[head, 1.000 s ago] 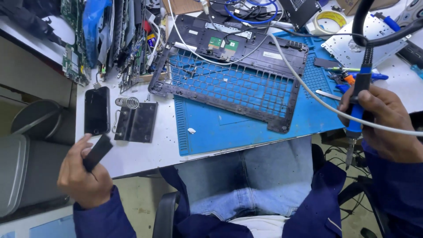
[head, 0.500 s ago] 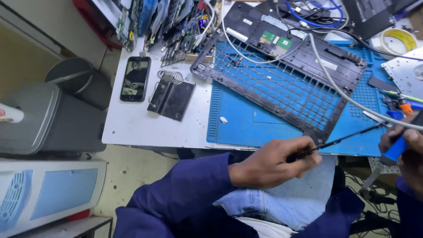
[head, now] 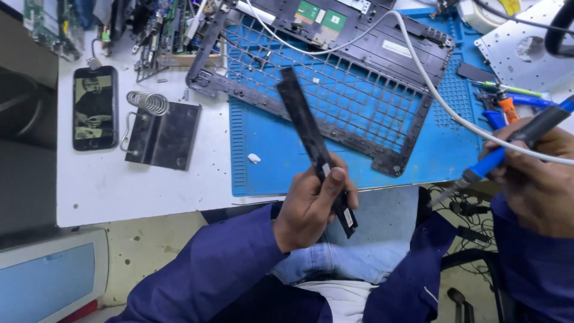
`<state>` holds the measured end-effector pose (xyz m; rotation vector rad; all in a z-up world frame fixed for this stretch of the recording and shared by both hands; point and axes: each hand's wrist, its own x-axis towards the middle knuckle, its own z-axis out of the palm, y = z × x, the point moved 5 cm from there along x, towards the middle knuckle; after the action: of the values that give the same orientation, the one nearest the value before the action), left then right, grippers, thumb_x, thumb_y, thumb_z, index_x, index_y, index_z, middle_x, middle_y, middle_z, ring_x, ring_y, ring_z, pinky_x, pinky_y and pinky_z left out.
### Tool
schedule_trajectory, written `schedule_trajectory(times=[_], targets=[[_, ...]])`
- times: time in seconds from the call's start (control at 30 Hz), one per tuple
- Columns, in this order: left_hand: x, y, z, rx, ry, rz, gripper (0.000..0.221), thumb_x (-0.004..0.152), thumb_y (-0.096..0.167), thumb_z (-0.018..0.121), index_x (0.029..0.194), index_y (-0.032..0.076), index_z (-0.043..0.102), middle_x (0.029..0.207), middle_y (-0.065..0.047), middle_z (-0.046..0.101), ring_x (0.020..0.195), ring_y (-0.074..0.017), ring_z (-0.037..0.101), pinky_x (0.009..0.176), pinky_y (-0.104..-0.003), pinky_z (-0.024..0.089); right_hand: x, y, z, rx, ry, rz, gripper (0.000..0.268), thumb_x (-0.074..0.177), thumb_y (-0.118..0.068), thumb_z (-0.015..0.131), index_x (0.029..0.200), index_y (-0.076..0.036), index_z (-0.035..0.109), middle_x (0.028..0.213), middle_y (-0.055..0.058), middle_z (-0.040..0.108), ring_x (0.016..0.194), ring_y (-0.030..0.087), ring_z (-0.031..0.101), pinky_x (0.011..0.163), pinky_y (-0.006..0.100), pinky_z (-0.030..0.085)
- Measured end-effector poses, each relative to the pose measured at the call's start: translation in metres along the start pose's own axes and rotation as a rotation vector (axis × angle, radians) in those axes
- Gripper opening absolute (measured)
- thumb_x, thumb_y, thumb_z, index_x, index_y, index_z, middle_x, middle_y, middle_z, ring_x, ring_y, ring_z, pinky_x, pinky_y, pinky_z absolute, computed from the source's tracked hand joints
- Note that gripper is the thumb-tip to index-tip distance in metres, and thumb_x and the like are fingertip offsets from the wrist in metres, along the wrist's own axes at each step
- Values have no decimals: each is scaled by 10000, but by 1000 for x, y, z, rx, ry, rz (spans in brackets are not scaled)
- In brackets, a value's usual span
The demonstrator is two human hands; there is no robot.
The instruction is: Using a soldering iron to melt plastic rivets and secure components on a laptop frame during a repair process.
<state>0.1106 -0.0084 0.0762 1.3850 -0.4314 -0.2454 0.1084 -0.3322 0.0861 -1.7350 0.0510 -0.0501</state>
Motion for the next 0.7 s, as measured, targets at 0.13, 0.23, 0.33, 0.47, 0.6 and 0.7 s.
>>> schedule_trajectory(times=[0.13,0.23,0.33,0.47,0.6,0.7], targets=[[-1,-6,0,-192,40,-16,186,1086,274,476,1143,115,399,1005,-119,658,651,-171,625,585,-253,547,6,-6,15,127,1,38,230,912,-193,742,1064,-59,634,822,82,602,634,141,609,557,179,520],[-1,3,1,-199,40,46,200,1085,127,534,1188,138,363,1177,-177,628,820,-213,708,711,-276,588,15,4,17,186,31,23,256,831,-151,796,1026,-78,647,885,67,618,628,151,625,543,179,556],[3,3,-1,-149,62,71,217,1073,113,561,1187,141,379,1230,-213,654,854,-242,742,773,-304,612,24,7,16,236,-4,14,262,827,-186,805,1005,-86,642,898,73,642,618,137,636,503,167,547],[12,-4,1,-160,69,149,232,1071,30,568,1239,114,431,1306,-253,626,1309,-390,645,953,-413,687,35,14,16,276,-64,2,256,874,-248,792,1008,-107,625,838,86,658,558,121,620,470,147,512],[16,-17,6,-197,49,73,221,1051,63,624,1224,130,503,1380,-259,622,1064,-321,750,980,-389,668,42,27,16,238,22,42,242,868,-250,757,998,-95,624,909,24,633,536,109,585,499,175,500],[19,-24,10,-258,5,8,201,1041,53,612,1204,66,496,1437,-323,547,1179,-409,707,1056,-443,652,48,31,22,305,-57,-17,257,862,-233,746,1009,-73,608,720,90,576,510,140,536,523,235,462]])
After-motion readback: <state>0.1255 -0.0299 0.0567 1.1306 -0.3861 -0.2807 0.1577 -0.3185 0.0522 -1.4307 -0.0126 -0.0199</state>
